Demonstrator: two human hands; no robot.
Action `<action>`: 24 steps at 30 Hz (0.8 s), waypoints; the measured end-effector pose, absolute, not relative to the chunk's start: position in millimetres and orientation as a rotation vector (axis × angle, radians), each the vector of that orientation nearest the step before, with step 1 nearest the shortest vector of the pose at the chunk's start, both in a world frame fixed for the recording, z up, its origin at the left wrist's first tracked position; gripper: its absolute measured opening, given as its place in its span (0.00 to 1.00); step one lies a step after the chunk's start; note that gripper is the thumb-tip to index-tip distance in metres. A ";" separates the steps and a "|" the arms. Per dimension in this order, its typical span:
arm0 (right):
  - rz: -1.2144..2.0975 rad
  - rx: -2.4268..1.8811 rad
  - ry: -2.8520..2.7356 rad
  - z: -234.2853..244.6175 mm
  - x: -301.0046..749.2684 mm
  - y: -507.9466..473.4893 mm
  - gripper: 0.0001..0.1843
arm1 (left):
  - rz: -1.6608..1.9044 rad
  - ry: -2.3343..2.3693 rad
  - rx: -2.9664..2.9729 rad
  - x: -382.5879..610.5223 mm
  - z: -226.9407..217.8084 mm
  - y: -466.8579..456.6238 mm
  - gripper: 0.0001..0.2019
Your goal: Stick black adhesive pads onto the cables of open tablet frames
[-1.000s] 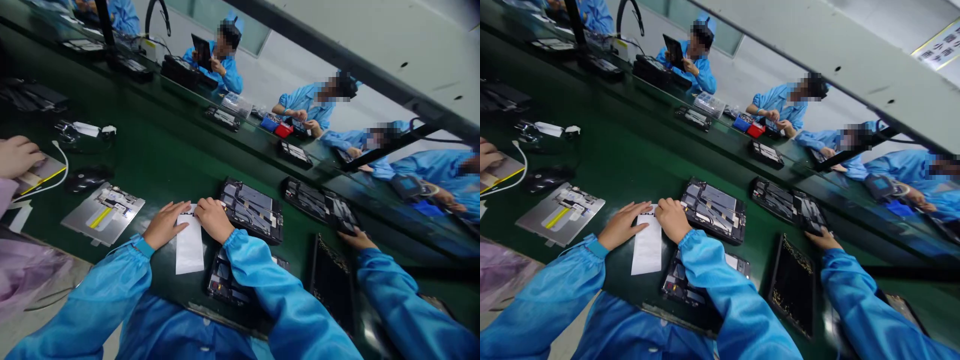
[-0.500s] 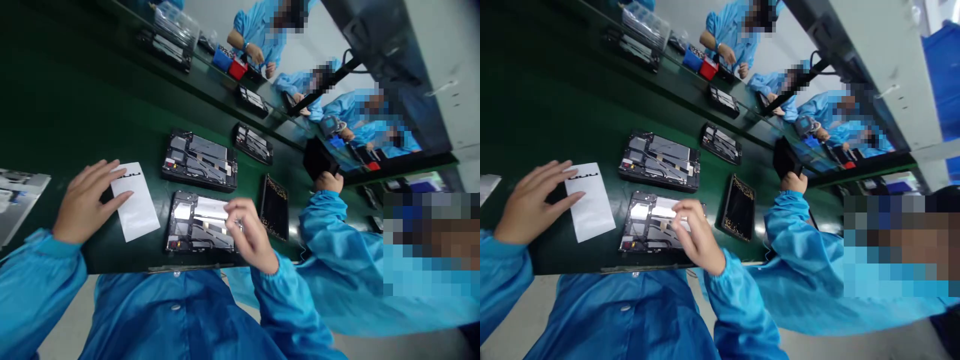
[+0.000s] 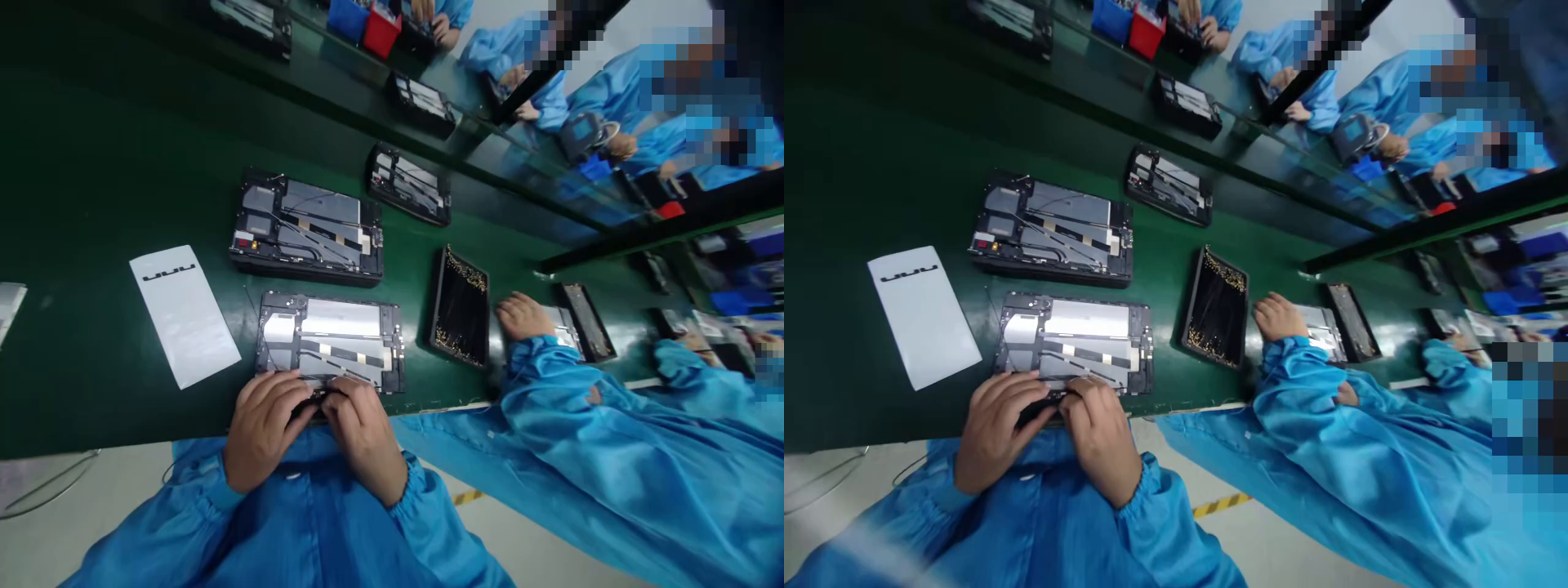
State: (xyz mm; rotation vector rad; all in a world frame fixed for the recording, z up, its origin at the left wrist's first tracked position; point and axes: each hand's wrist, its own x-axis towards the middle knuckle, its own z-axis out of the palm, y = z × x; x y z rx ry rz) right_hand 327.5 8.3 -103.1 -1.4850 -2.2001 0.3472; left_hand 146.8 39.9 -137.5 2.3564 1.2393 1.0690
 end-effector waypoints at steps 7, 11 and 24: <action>0.292 -1.527 -2.252 -105.6 323.7 15.3 0.06 | 1.071 1.205 2.273 140.6 -137.0 40.7 0.08; 0.269 -1.547 -2.277 -101.6 321.4 16.6 0.07 | 1.022 1.158 2.333 139.8 -139.3 41.3 0.07; 0.462 -1.424 -2.051 -105.3 343.6 12.4 0.08 | 1.060 1.142 2.371 141.3 -134.3 43.7 0.05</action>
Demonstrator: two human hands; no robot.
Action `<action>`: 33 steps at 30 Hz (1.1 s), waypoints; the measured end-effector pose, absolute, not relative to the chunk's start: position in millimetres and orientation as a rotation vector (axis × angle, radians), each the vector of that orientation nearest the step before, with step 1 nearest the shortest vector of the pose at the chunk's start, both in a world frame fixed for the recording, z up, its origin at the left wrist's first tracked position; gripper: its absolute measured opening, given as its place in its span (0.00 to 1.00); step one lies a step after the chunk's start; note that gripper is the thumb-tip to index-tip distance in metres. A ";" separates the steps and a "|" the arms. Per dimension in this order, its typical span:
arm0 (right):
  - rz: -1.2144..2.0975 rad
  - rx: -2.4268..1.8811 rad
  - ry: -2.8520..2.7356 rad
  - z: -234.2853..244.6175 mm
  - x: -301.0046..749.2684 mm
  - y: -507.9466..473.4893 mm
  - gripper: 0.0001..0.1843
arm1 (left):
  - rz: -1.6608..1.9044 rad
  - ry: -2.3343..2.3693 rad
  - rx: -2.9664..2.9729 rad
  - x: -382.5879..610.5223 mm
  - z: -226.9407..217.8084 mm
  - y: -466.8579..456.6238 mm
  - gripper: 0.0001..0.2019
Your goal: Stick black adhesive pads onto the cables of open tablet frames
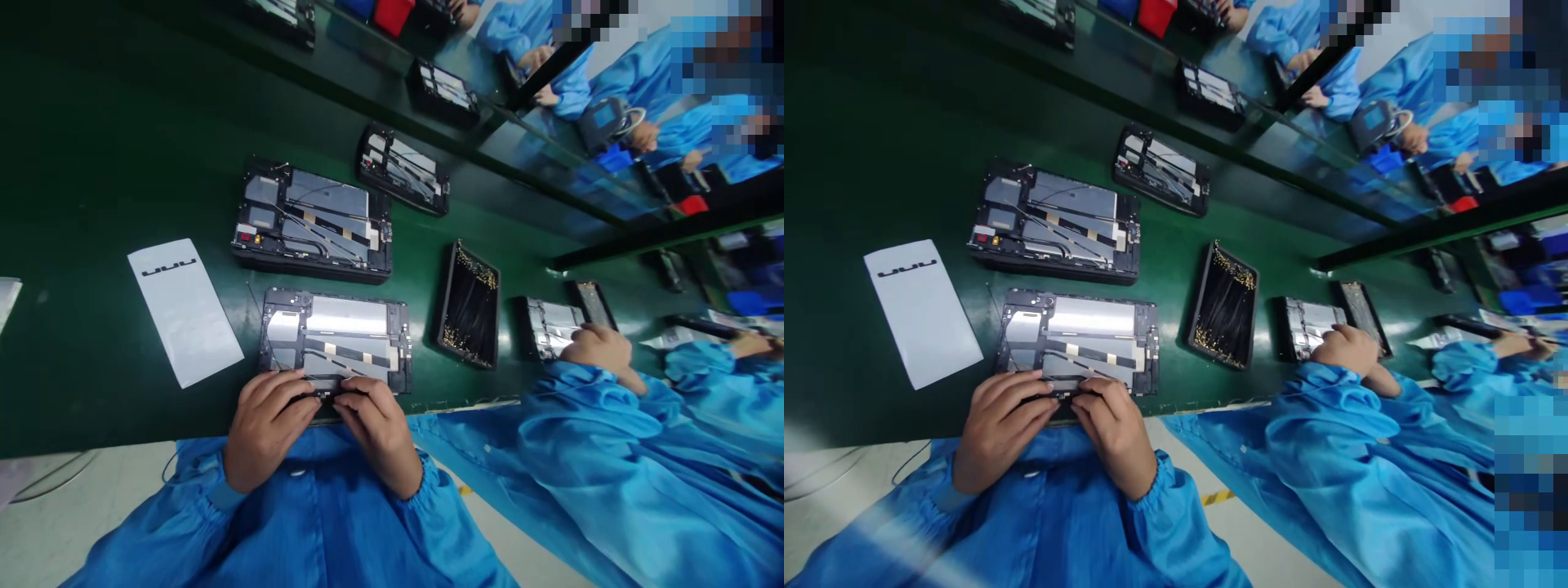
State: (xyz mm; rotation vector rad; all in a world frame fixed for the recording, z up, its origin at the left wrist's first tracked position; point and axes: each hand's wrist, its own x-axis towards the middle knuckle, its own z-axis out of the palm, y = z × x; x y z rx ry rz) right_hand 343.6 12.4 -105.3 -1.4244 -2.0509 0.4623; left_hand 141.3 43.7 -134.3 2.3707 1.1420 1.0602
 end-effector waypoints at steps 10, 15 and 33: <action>0.388 -1.463 -2.087 -109.4 336.0 18.1 0.05 | 1.039 1.207 2.404 146.3 -131.5 46.5 0.04; 0.356 -1.462 -2.123 -108.9 336.2 16.7 0.05 | 1.029 1.215 2.400 145.6 -131.7 45.2 0.05; 0.295 -1.409 -1.958 -131.0 331.2 5.8 0.16 | 0.994 1.230 2.361 145.5 -132.1 47.0 0.04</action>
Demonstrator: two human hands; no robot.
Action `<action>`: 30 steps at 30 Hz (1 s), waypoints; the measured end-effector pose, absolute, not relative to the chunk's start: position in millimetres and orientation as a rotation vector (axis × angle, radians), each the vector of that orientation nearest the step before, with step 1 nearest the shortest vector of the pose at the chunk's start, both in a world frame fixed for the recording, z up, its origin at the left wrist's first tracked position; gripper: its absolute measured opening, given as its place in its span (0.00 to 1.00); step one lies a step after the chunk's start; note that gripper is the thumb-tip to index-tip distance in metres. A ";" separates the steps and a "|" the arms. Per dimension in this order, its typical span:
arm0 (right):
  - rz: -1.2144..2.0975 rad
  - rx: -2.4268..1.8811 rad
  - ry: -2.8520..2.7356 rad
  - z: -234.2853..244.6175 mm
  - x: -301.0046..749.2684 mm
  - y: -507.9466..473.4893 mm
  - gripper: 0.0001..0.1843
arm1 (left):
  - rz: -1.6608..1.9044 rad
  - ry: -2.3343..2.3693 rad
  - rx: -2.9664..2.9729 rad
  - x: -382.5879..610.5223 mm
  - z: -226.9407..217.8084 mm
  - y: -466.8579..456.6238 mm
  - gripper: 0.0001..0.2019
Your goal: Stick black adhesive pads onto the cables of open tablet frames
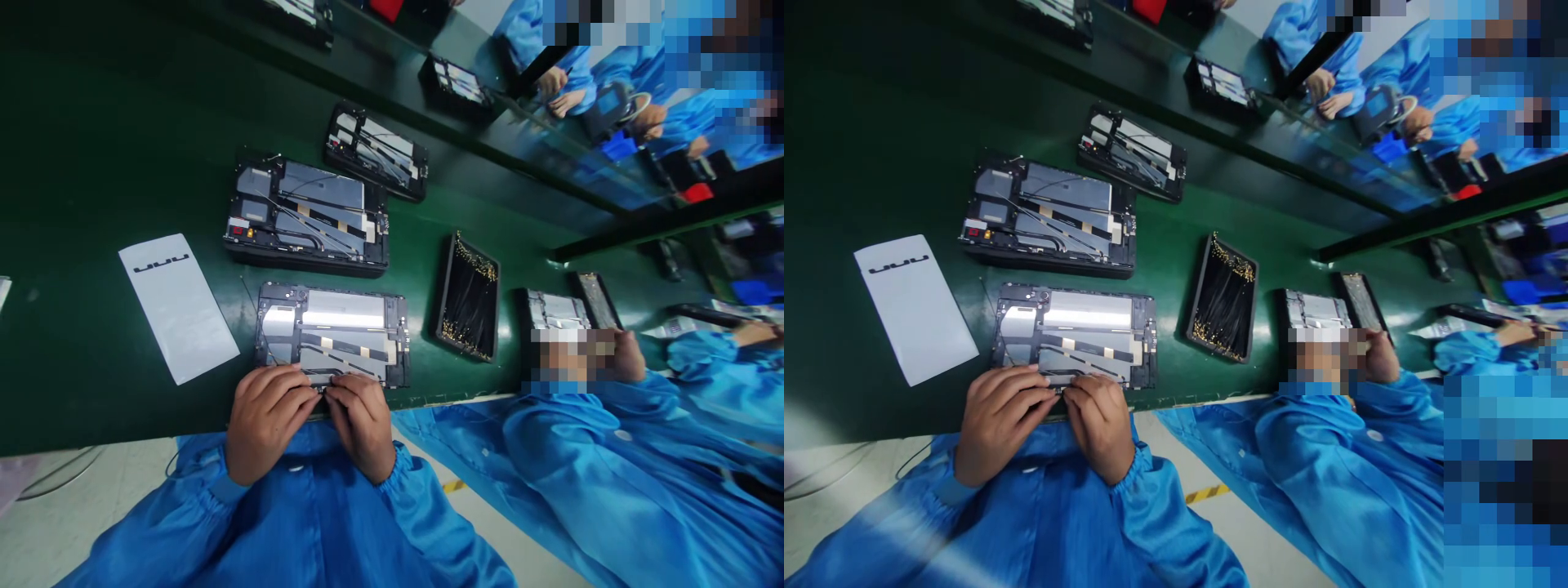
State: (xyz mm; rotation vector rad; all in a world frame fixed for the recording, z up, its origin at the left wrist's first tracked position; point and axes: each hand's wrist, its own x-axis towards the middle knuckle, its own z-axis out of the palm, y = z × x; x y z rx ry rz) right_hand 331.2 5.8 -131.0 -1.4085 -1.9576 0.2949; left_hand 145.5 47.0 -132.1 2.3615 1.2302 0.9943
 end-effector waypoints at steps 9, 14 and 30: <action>0.111 -1.195 -2.223 -128.4 344.1 3.9 0.22 | 1.049 1.184 2.186 134.6 -116.8 44.3 0.03; 0.181 -1.158 -2.306 -87.8 367.0 58.3 0.21 | 1.068 1.287 2.225 85.4 -84.0 72.5 0.04; 0.661 -1.937 -1.212 -126.2 471.3 409.7 0.19 | 0.857 1.479 1.481 120.7 -75.5 422.0 0.17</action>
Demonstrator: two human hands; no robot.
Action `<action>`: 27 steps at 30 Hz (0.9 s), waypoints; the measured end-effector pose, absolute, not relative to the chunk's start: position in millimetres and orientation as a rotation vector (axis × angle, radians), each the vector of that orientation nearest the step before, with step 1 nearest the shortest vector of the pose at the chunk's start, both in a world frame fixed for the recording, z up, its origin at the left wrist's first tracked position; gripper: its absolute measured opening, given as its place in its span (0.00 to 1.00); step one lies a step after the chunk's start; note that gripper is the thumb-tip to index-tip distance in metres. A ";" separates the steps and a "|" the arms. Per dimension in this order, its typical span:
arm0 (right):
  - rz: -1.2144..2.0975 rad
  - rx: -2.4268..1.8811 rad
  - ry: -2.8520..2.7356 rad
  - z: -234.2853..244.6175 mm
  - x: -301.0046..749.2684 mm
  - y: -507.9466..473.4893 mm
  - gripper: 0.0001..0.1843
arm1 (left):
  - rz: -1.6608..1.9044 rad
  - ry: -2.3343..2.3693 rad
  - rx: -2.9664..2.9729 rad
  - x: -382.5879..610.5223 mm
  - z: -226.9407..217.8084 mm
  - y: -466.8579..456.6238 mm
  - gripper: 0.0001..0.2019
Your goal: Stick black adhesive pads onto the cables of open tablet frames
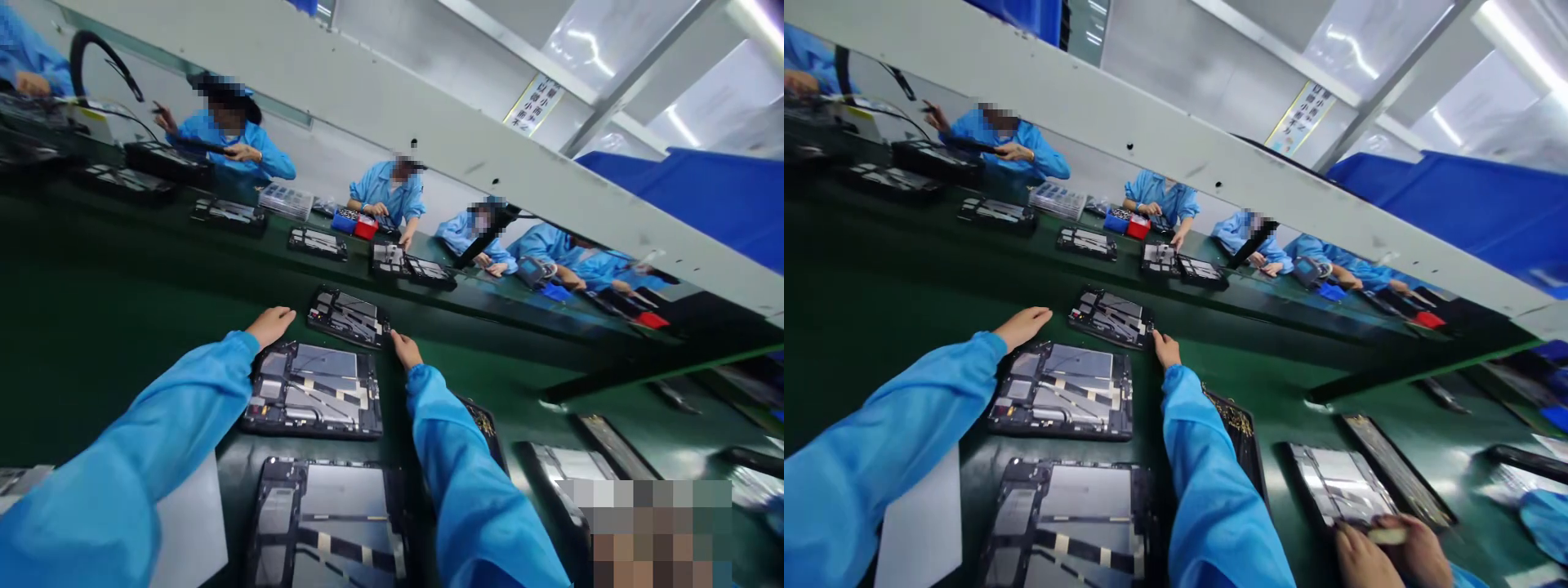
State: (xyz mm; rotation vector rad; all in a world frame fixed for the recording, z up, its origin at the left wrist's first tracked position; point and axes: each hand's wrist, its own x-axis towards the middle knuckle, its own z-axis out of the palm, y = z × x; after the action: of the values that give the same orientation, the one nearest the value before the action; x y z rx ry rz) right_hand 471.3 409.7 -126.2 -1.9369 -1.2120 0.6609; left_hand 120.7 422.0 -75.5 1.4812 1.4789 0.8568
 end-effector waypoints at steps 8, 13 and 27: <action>0.884 -1.709 -1.039 -150.7 435.4 423.9 0.16 | 0.728 1.354 1.234 143.3 -85.8 463.4 0.17; 0.875 -1.465 -0.981 -109.3 422.2 402.3 0.20 | 0.939 1.375 1.148 117.4 -60.7 419.3 0.18; 0.896 -1.359 -1.170 -73.0 387.4 190.5 0.30 | 1.208 1.311 0.983 71.6 -37.2 191.0 0.28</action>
State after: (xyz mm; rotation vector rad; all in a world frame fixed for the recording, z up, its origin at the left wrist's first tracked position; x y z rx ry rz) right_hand 387.4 190.5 -73.0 -1.3589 -1.1703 0.8956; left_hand 71.6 191.0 -37.2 0.9826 1.3113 1.2078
